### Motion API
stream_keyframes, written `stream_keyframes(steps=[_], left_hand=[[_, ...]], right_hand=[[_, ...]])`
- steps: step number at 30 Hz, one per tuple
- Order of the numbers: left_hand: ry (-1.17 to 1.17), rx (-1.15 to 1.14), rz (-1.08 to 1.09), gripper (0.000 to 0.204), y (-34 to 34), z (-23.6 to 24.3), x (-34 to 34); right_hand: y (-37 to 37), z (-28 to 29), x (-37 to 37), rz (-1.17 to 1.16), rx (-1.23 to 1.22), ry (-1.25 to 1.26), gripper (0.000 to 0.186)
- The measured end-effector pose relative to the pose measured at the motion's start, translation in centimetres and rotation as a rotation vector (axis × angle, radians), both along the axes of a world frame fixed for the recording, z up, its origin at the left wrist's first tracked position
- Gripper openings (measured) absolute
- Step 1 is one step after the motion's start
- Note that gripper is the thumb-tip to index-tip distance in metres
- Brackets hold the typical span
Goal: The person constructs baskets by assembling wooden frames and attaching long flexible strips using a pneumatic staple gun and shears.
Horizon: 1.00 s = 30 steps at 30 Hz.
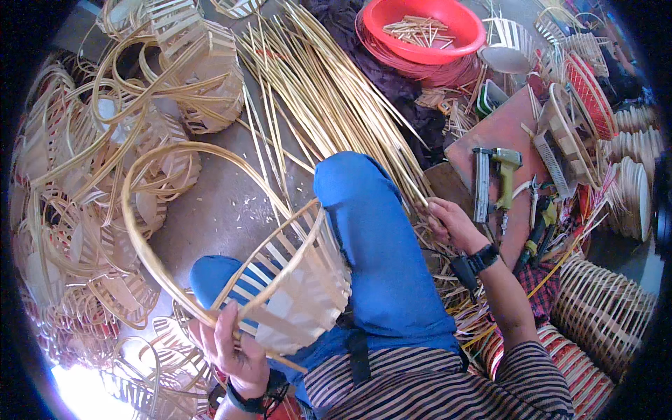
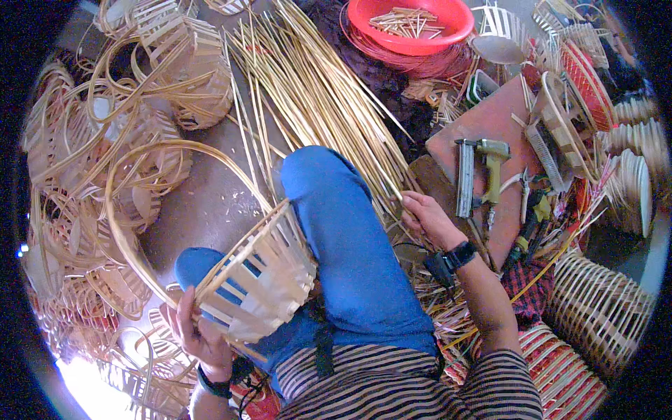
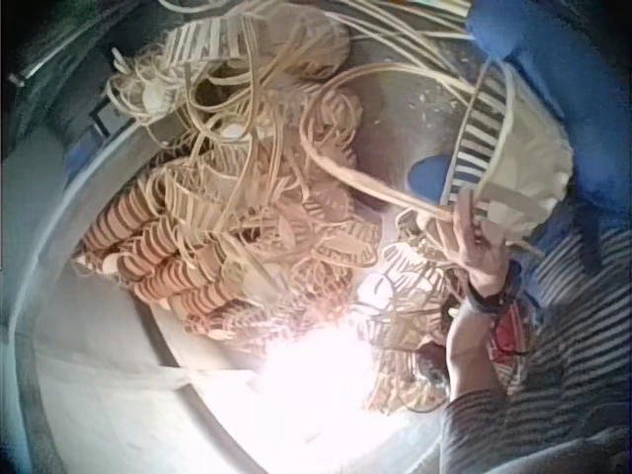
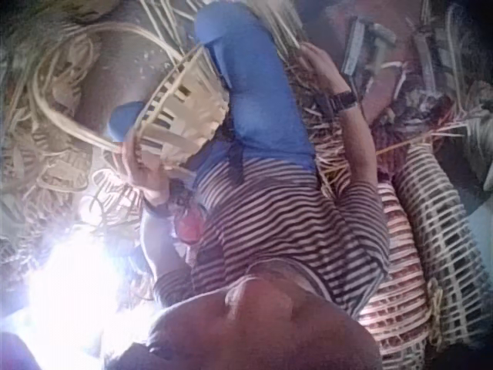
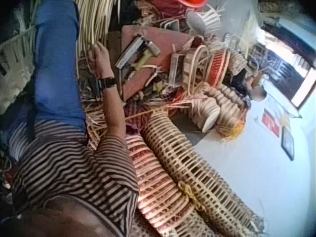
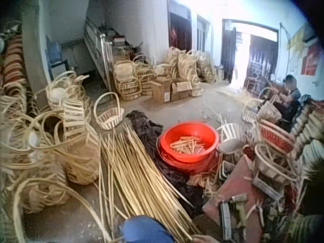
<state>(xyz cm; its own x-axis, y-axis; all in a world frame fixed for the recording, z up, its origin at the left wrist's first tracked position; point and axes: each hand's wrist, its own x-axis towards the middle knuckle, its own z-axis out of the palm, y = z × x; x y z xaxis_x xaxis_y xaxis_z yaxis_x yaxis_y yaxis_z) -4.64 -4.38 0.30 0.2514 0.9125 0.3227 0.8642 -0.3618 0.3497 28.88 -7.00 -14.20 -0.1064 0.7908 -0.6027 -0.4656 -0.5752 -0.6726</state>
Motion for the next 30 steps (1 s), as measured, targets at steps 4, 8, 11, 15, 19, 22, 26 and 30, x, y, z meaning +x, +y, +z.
stream_keyframes(steps=[4,8,11,15,19,22,26,30], left_hand=[[0.084,0.034,-0.054,0.037,1.4,0.6,2.1],[0.037,0.087,-0.137,0.044,2.9,-1.1,3.4],[0.033,0.179,-0.182,0.043,3.7,-1.6,4.4],[0.012,0.261,-0.222,0.035,4.2,-1.9,5.2],[-0.006,0.231,-0.299,0.031,4.9,-2.6,5.8],[-0.024,0.19,-0.295,0.035,5.7,-3.3,5.8],[-0.255,0.119,-0.261,0.061,6.6,-3.2,6.1],[-0.62,-0.415,-0.227,0.053,8.2,-1.9,4.8]], right_hand=[[-1.8,4.8,0.2,0.041,-0.013,-0.037,0.019],[-5.0,9.8,0.2,0.169,0.091,0.242,0.02],[-6.8,11.4,-1.8,0.214,0.168,0.573,0.019],[-6.6,12.2,-4.5,0.347,0.294,0.73,0.016],[-3.7,12.5,-7.7,0.642,0.482,0.247,0.015],[-1.0,12.5,-11.9,0.623,0.547,-0.144,0.017],[0.8,9.8,-14.2,0.426,0.785,-0.531,0.017],[0.9,9.0,-14.3,0.427,0.799,-0.671,0.019]])
